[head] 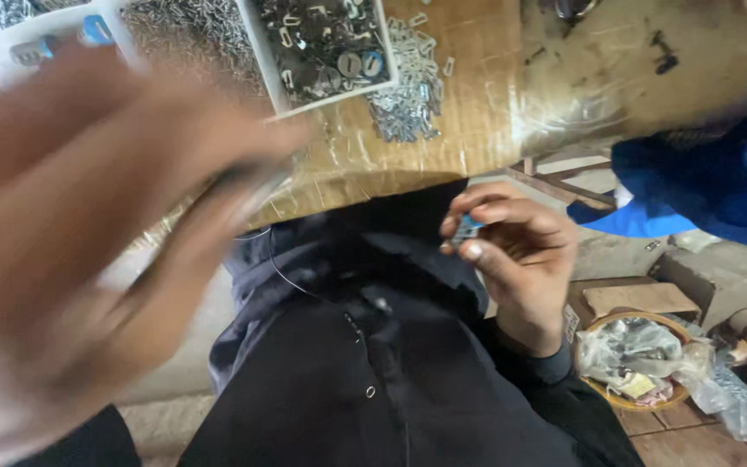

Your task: The person sits at a workbench and assembles a lock cylinder, holding the plug in one hand while picking small pins and springs from a compartment tray and inserting them one at a time into the plug chambers, pressing each part into place by hand.

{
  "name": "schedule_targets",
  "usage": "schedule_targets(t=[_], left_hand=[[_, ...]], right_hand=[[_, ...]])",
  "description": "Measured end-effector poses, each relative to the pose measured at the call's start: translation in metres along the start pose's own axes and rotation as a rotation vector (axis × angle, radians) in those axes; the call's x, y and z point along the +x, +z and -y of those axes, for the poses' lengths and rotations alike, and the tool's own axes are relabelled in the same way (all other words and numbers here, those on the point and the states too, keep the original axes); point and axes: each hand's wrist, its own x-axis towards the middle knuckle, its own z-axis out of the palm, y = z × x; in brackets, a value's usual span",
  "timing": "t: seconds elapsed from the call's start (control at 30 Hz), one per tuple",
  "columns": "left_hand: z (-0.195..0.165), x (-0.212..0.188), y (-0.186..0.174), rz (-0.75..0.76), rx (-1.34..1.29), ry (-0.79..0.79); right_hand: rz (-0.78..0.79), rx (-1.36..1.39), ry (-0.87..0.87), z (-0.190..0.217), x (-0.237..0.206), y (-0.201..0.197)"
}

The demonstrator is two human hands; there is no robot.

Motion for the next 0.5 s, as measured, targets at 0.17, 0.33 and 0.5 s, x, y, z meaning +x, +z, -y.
schedule_targets(t=[0.17,0.33,0.5], left_hand=[[0.005,-0.035,0.047,0.003,-0.284,-0.113],[0.004,0.014,0.134,-0.337,-0.343,0.136],[0.009,0.035,0.175,-0.329,0.076,-0.048]], right_hand=[[-0.031,-0.017,-0.182,0.012,0.031,-0.014],[-0.097,-0.118,-0.463,0.051,0.037,-0.019],[-0.073,-0.125,-0.516,0.027,0.076,-0.015]])
